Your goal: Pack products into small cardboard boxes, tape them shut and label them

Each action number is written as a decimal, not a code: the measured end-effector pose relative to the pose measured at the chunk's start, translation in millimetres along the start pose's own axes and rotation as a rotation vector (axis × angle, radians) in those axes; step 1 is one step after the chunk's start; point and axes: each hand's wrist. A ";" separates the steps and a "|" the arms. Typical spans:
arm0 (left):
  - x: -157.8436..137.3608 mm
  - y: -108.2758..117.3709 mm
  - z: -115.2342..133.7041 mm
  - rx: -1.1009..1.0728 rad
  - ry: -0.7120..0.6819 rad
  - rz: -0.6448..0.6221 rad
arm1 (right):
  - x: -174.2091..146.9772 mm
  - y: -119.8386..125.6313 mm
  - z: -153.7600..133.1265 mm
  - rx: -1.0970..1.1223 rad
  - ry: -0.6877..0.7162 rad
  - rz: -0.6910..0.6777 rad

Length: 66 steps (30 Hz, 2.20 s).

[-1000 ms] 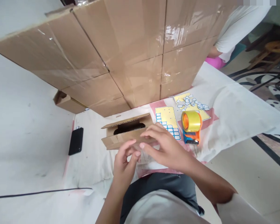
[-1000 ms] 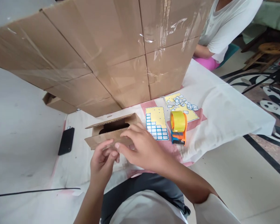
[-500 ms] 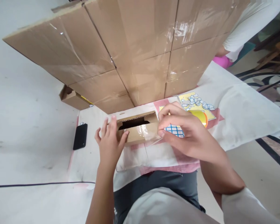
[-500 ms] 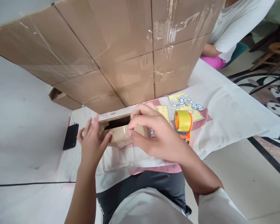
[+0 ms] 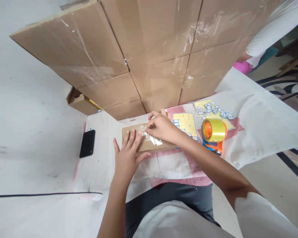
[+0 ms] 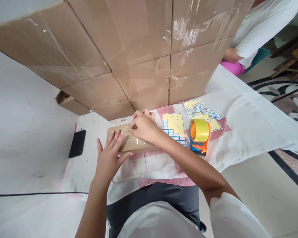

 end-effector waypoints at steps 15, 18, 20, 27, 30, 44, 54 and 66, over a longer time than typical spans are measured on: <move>-8.2 -6.6 8.6 -0.038 -0.197 0.205 | -5.2 30.4 85.8 -0.266 -0.410 0.354; -6.9 -5.0 11.4 -0.032 -0.142 0.245 | -51.4 20.1 113.8 -0.244 -0.624 0.314; -5.3 -1.7 12.0 -0.027 -0.099 0.232 | -80.1 5.3 119.5 -0.248 -0.685 0.311; -11.1 -22.3 70.4 -0.464 -0.325 0.406 | -106.9 -23.2 123.7 -0.027 -0.605 0.605; -16.9 -56.3 111.0 -0.583 -0.356 0.109 | -98.1 -18.7 127.8 0.218 -0.669 0.757; -22.3 -56.3 132.3 -0.728 -0.046 0.304 | -122.8 14.6 82.1 0.813 -0.699 0.496; 1.9 -9.2 139.5 -0.644 0.108 0.303 | -141.0 28.3 20.5 1.008 -0.612 0.387; -0.8 -2.5 136.9 -0.364 0.015 0.440 | -160.2 8.8 -1.5 0.699 -0.620 0.534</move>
Point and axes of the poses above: each hand's wrist, its own x-axis towards the middle knuckle, its own y-axis out of the back of the hand, z = x × y, and after that the axes turned 8 degrees about z, right-handed
